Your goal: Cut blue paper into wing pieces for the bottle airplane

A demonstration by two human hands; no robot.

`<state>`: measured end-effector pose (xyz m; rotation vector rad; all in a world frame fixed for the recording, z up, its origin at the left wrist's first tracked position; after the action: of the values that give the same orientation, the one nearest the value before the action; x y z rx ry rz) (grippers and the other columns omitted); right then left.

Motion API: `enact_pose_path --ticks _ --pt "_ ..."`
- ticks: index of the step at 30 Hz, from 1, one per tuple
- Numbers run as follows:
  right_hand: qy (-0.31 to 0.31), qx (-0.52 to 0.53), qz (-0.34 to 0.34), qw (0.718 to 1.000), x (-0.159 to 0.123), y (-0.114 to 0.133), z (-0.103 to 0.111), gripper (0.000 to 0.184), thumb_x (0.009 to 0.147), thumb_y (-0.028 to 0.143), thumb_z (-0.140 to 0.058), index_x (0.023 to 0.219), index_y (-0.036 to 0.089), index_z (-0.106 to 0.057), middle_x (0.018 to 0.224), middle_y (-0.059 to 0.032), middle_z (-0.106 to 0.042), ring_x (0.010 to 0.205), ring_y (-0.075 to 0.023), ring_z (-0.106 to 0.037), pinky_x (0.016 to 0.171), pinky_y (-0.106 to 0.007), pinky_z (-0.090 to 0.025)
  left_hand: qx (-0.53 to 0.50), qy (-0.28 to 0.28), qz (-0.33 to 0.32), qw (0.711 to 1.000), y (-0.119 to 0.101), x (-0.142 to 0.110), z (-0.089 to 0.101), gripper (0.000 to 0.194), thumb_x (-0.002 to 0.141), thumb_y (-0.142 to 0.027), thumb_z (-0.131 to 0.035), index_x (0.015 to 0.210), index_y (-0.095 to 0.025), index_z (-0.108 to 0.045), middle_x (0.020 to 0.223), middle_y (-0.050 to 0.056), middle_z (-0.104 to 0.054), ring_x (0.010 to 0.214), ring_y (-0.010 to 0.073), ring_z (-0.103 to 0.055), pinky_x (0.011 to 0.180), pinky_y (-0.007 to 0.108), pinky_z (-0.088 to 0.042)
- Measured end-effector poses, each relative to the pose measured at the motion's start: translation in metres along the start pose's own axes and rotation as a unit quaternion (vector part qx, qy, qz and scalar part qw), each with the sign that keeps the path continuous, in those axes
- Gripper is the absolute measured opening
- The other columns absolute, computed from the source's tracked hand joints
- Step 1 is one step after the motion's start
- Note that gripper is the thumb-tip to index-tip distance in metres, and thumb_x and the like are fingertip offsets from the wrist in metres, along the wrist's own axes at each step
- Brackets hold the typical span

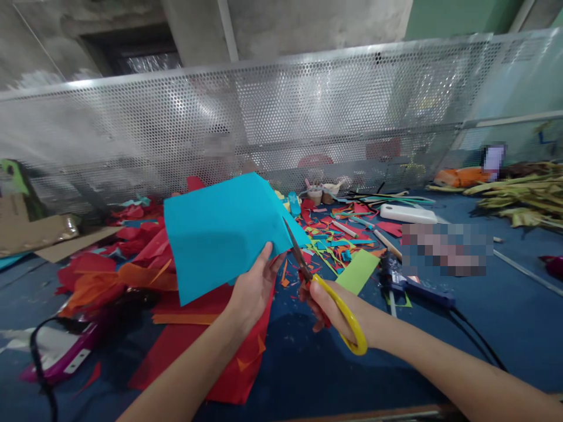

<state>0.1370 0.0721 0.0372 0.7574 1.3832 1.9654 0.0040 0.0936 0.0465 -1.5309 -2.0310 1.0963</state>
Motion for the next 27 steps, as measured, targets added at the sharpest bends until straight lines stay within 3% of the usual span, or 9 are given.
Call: enact_pose_path --ticks 12,27 --pt "-0.013 0.01 -0.01 1.0 0.002 -0.01 0.001 0.057 0.084 0.074 -0.024 0.078 0.02 -0.042 0.066 0.0019 -0.04 0.048 -0.0103 -0.045 0.049 -0.03 -0.052 0.007 0.024 -0.02 0.999 -0.002 -0.001 -0.005 0.032 0.082 -0.011 -0.062 0.113 -0.018 -0.063 0.105 0.007 -0.072 0.106 0.0201 -0.064 0.094 0.033 -0.051" --pt "-0.003 -0.01 0.007 1.0 0.002 -0.008 0.001 0.059 0.084 0.074 -0.022 0.078 0.019 -0.042 0.062 0.0033 -0.038 0.047 -0.0105 -0.046 0.048 -0.027 -0.049 0.014 -0.004 -0.04 0.999 -0.005 -0.003 -0.003 0.025 0.081 -0.006 -0.061 0.101 -0.02 -0.067 0.099 0.004 -0.074 0.1 0.0186 -0.066 0.088 0.03 -0.055"
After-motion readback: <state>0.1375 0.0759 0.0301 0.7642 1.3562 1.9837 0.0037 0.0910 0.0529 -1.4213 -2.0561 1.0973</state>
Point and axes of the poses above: each hand's wrist, its own x-axis towards the middle knuckle, its own z-axis out of the back of the hand, y = z × x, the point moved 7 cm from there along x, towards the middle knuckle
